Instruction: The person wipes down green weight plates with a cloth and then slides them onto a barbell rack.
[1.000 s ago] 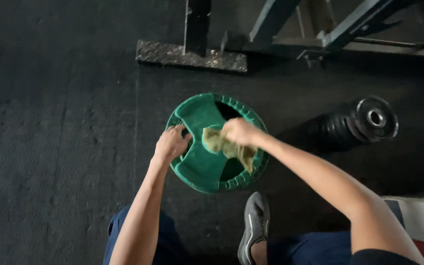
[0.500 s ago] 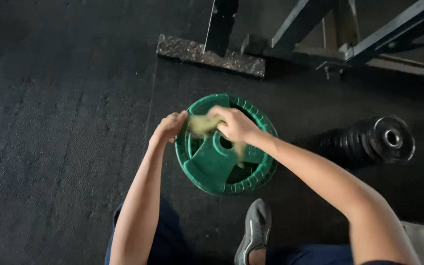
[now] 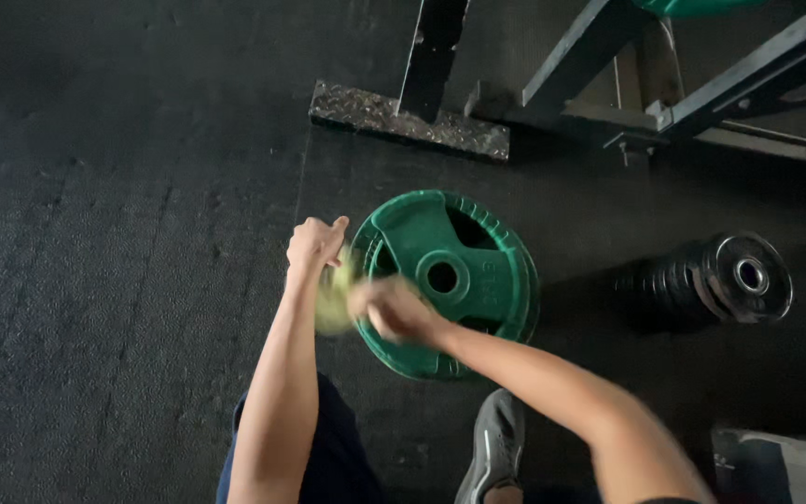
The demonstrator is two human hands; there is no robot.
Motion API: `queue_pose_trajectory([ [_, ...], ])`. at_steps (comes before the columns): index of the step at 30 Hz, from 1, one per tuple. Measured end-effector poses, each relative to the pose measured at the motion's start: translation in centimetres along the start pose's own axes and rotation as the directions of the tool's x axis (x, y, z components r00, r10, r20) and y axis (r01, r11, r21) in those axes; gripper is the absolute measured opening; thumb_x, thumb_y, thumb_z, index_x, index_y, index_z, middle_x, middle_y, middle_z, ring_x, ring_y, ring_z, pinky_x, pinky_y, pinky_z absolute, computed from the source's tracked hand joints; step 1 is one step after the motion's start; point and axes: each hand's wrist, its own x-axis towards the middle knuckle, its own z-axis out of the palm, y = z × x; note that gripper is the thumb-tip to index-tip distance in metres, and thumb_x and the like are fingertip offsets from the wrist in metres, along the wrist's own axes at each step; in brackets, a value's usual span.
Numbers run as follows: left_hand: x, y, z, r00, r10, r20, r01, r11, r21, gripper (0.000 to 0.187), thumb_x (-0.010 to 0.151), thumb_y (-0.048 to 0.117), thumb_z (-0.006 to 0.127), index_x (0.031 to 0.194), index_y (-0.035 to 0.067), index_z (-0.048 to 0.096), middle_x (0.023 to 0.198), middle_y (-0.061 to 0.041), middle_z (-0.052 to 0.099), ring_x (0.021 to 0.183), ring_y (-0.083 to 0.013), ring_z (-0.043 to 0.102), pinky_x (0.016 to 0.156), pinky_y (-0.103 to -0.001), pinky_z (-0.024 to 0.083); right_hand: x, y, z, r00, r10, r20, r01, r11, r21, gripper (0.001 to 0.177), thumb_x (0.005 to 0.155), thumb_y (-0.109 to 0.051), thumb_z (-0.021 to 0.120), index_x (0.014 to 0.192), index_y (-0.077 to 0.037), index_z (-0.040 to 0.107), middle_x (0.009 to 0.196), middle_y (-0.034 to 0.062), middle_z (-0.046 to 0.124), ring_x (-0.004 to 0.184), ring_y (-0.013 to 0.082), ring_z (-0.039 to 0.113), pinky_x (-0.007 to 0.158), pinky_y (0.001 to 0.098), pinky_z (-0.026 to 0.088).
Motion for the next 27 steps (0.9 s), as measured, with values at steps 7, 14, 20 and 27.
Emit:
queue_pose_trajectory([
  [7, -0.6, 1.0, 0.4, 0.991, 0.123, 0.048, -0.123, 0.992, -0.015, 0.072, 0.096, 0.063, 0.044, 0.122, 0.002, 0.073, 0.121, -0.028, 0.070, 0.126, -0.0439, 0.060, 0.105, -0.056, 0.048, 2.7, 3.8, -8.7, 0.795, 0.086, 0.600, -0.346, 0.877, 0.334, 0.022, 0.074, -0.012, 0.053, 0.069, -0.028, 0.067, 0.074, -0.0098, 0.072, 0.078, 0.0159, 0.070, 0.082, 0.0357, 0.058],
  [14, -0.4, -0.2, 0.3, 0.995, 0.043, 0.085, -0.025, 0.979, -0.203, 0.103, 0.093, 0.078, 0.029, 0.138, -0.010, 0.058, 0.148, -0.031, 0.051, 0.145, -0.0406, 0.040, 0.124, -0.053, 0.030, 3.2, -2.1, -2.6, 0.948, 0.049, 0.314, -0.156, 0.933, 0.325, 0.039, 0.090, -0.006, 0.045, 0.114, -0.020, 0.072, 0.116, 0.0116, 0.074, 0.108, 0.0365, 0.067, 0.100, 0.0469, 0.054],
  [20, -0.5, -0.1, 2.0, 0.969, 0.184, 0.164, -0.203, 0.973, 0.106, 0.096, 0.093, 0.072, 0.045, 0.135, -0.012, 0.062, 0.139, -0.036, 0.057, 0.133, -0.0491, 0.052, 0.106, -0.057, 0.048, -10.2, 1.7, -12.7, 0.780, 0.088, 0.620, -0.625, 0.164, 0.763, 0.046, 0.093, -0.007, 0.043, 0.127, 0.012, 0.065, 0.133, 0.0305, 0.066, 0.127, 0.0441, 0.061, 0.109, 0.0511, 0.045],
  [27, 1.9, -0.8, 5.2, 0.985, 0.074, 0.158, -0.090, 0.991, 0.099, 0.099, 0.088, 0.075, 0.055, 0.147, -0.004, 0.050, 0.144, -0.035, 0.052, 0.127, -0.0512, 0.056, 0.070, -0.052, 0.065, -11.3, 14.0, -20.9, 0.711, 0.398, 0.580, -0.347, 0.915, -0.204, 0.035, 0.096, -0.002, 0.040, 0.084, -0.022, 0.067, 0.096, -0.0099, 0.074, 0.101, 0.0154, 0.071, 0.095, 0.0296, 0.055],
])
